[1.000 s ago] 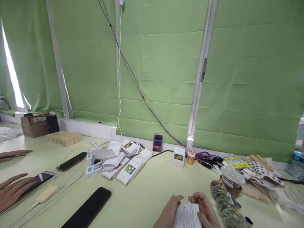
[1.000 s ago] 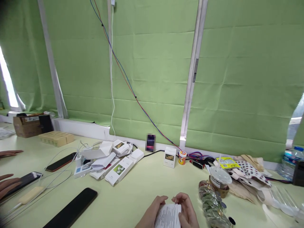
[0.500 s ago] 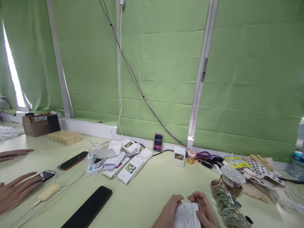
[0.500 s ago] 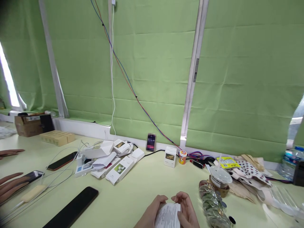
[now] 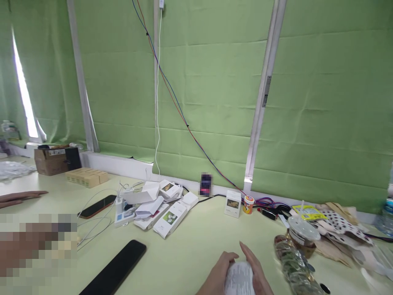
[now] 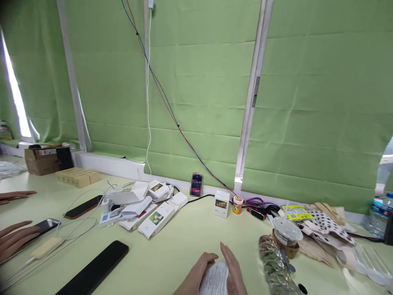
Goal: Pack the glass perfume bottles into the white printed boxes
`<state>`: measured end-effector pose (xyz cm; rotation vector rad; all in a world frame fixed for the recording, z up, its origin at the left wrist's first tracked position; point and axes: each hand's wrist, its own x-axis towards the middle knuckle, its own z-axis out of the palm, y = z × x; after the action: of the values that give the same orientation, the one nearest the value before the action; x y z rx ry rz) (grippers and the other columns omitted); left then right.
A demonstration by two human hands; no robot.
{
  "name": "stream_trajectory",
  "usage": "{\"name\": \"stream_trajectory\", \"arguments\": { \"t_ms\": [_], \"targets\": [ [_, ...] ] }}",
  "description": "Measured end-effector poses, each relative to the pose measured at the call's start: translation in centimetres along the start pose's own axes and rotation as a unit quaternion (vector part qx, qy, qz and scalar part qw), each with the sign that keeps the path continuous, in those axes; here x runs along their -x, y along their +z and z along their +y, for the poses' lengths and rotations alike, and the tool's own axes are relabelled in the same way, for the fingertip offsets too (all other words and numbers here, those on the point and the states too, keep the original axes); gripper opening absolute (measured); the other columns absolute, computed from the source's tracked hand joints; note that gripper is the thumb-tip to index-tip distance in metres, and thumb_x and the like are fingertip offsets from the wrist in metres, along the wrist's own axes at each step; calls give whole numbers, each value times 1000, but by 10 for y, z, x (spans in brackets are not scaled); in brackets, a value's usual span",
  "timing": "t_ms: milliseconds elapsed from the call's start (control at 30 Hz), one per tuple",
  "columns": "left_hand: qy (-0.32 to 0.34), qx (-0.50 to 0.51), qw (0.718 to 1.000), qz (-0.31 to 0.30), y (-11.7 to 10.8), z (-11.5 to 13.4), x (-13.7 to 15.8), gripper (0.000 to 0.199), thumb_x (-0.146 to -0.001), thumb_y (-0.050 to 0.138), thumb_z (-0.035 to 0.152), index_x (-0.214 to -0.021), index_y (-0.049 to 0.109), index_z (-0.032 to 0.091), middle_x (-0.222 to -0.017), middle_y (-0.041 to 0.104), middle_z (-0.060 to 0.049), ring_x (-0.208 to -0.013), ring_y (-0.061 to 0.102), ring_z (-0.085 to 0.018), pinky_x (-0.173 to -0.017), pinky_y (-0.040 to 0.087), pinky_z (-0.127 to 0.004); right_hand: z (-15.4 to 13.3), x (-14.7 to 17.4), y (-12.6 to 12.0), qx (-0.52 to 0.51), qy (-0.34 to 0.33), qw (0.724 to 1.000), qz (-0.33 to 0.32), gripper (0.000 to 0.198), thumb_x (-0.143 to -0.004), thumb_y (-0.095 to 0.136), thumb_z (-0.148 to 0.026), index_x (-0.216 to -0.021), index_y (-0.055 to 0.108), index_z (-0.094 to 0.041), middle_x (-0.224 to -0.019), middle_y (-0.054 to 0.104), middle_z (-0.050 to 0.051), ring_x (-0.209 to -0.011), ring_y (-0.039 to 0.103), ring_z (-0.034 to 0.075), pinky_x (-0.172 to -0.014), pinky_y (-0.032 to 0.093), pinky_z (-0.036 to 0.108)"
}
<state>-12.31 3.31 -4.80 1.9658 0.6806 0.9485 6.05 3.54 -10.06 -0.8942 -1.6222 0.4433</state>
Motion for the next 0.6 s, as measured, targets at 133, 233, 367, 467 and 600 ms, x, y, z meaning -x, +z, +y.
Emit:
{"name": "stream_trajectory", "arguments": {
  "t_ms": [133,233,367,467,600],
  "targets": [
    [-5,128,992,-6,-1,2,0,78,-64,69,65,-123,47,20,-113,51,-10,-105,49,-27,-91,36,-38,15,-6,-8,76,-84,993,32,74,-78,34,-75,-138,42,-32,-143,47,8,-128,45,35,-101,40,52],
    [-15,253,967,-23,-3,14,0,73,-73,58,70,-124,50,18,-107,56,-9,-97,52,-25,-87,37,-35,-1,-6,-18,121,-116,986,18,79,-75,32,-80,-136,44,-32,-146,43,8,-134,36,37,-105,32,57],
    [-37,305,949,-71,-5,40,2,59,-83,49,64,-112,60,14,-101,58,-9,-90,53,-22,-81,38,-32,-32,-8,-25,153,-153,975,-59,50,-87,43,-58,-130,51,-33,-137,49,8,-126,49,29,-99,45,40],
    [-79,309,943,-90,-6,49,3,56,-89,39,61,-104,63,14,-97,56,-8,-84,52,-19,-73,39,-28,-43,-11,-26,133,-122,981,-65,43,-92,40,-51,-126,55,-30,-129,52,9,-112,60,23,-86,53,28],
    [-30,196,980,-16,-7,33,3,53,-91,36,60,-113,56,17,-92,55,-5,-79,50,-17,-73,40,-28,-39,-11,-23,153,-118,980,-47,39,-89,51,-46,-124,54,-30,-112,59,7,-100,65,20,-80,54,23]
  ]
}}
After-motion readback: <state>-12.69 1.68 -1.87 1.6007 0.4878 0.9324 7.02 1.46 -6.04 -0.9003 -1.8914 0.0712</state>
